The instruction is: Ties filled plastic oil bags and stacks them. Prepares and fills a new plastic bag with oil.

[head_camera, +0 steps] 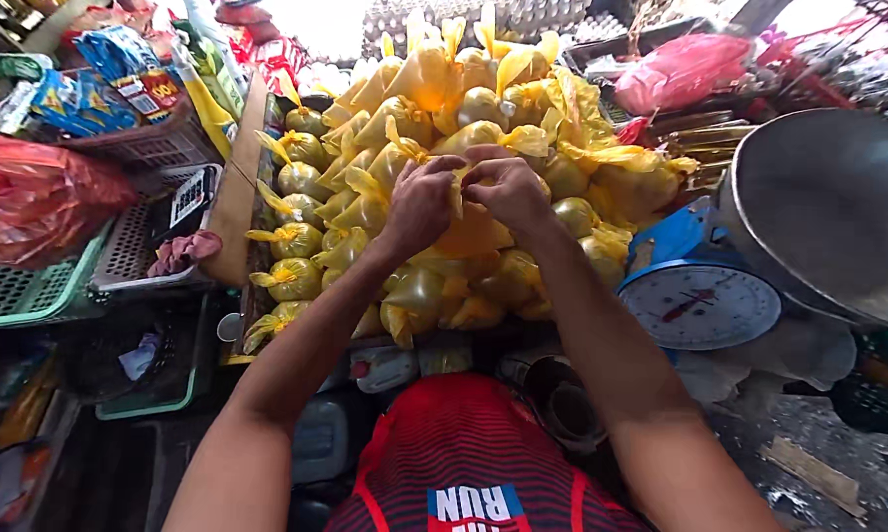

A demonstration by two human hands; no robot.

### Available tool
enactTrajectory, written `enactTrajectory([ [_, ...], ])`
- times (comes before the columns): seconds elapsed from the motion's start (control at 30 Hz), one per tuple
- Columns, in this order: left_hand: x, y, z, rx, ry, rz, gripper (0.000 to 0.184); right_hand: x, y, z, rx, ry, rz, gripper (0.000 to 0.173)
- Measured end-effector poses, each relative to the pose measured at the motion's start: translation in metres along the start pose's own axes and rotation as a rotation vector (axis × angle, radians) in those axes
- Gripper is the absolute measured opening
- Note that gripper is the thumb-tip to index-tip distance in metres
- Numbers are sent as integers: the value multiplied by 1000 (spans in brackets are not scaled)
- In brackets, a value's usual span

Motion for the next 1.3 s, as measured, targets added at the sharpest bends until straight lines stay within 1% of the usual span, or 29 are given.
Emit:
enactTrajectory([
  [0.03, 2, -1, 3, -244, -113, 23, 25, -1, 0, 1, -23, -18, -16, 8],
  [0.1, 2, -2, 7, -739, -377, -22, 23, -13, 3, 7, -67, -47, -103, 9],
  [0.13, 1, -4, 7, -881, -499, -49, 23, -21, 4, 13, -105, -62, -147, 10],
  [0.17, 2, -6, 7, -937, -592, -73, 23, -28, 7, 20, -152, -73, -184, 12],
  [0.2, 4, -7, 6, -933, -632, -91, 22, -33, 11, 25, -179, -80, -207, 15],
  [0.23, 5, -6, 5, -878, -631, -96, 20, -37, 16, 27, -198, -77, -220, 19],
  [0.27, 4, -6, 5, -763, -588, -91, 18, -40, 21, 25, -204, -76, -237, 21],
  [0.33, 7, -7, 4, -439, -437, -119, 16, -42, 28, 18, -194, -100, -303, 24],
  [0.37, 9, -8, 2, -349, -388, -162, 20, -40, 30, 15, -176, -110, -340, 26],
  [0.4, 8, -6, -1, -396, -388, -231, 25, -38, 32, 13, -144, -106, -370, 27],
  [0.47, 2, 3, -6, -706, -475, -385, 33, -34, 35, 8, -91, -63, -414, 29],
  [0.5, -5, 10, -6, -790, -494, -411, 37, -32, 34, 5, -90, -49, -428, 29],
  [0.53, -14, 16, -4, -791, -476, -400, 40, -30, 32, -1, -104, -42, -438, 30],
  [0.6, -35, 24, 1, -697, -424, -329, 41, -28, 24, -12, -166, -12, -425, 33],
  [0.67, -31, 10, 1, -634, -400, -313, 39, -27, 17, -4, -195, 31, -358, 32],
  [0.7, -22, -3, -4, -598, -377, -306, 38, -27, 14, 2, -174, 58, -281, 30],
  [0.77, 5, -32, -16, -530, -285, -271, 35, -25, 5, 24, -58, 54, -46, 23],
  [0.8, 19, -46, -19, -465, -236, -232, 35, -23, 1, 38, 28, 28, 83, 26],
  [0.83, 31, -56, -22, -400, -196, -230, 34, -21, -3, 52, 95, 20, 177, 28],
  [0.9, 47, -72, -26, -293, -103, -258, 29, -10, -9, 75, 177, 68, 257, 23],
  [0.97, 50, -87, -22, -204, -22, -304, 26, 13, -15, 89, 238, 219, 333, 27],
  [1.03, 34, -96, -4, -190, -63, -399, 26, 39, -21, 94, 217, 340, 367, 36],
  [1.07, 18, -98, 9, -221, -124, -464, 32, 52, -27, 95, 201, 361, 376, 40],
  [1.13, -27, -83, 40, -273, -331, -574, 43, 72, -48, 99, 179, 386, 344, 43],
  [1.17, -52, -66, 55, -263, -436, -561, 52, 81, -60, 102, 188, 403, 286, 42],
  [1.2, -73, -42, 70, -211, -497, -506, 62, 93, -70, 102, 222, 420, 208, 42],
  [1.23, -88, -16, 84, -133, -537, -424, 76, 105, -79, 98, 266, 421, 130, 41],
  [1.3, -103, 33, 97, 26, -605, -204, 115, 131, -83, 79, 408, 393, 12, 43],
])
Point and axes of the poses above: each hand's wrist, its own x-axis towards the middle knuckle, its own y-axis out of the palm, z = x × y, the point moved 3 cm from there along x, towards the middle knuckle, and after that the axes turned 10 degrees about y, right-handed, at the moved point
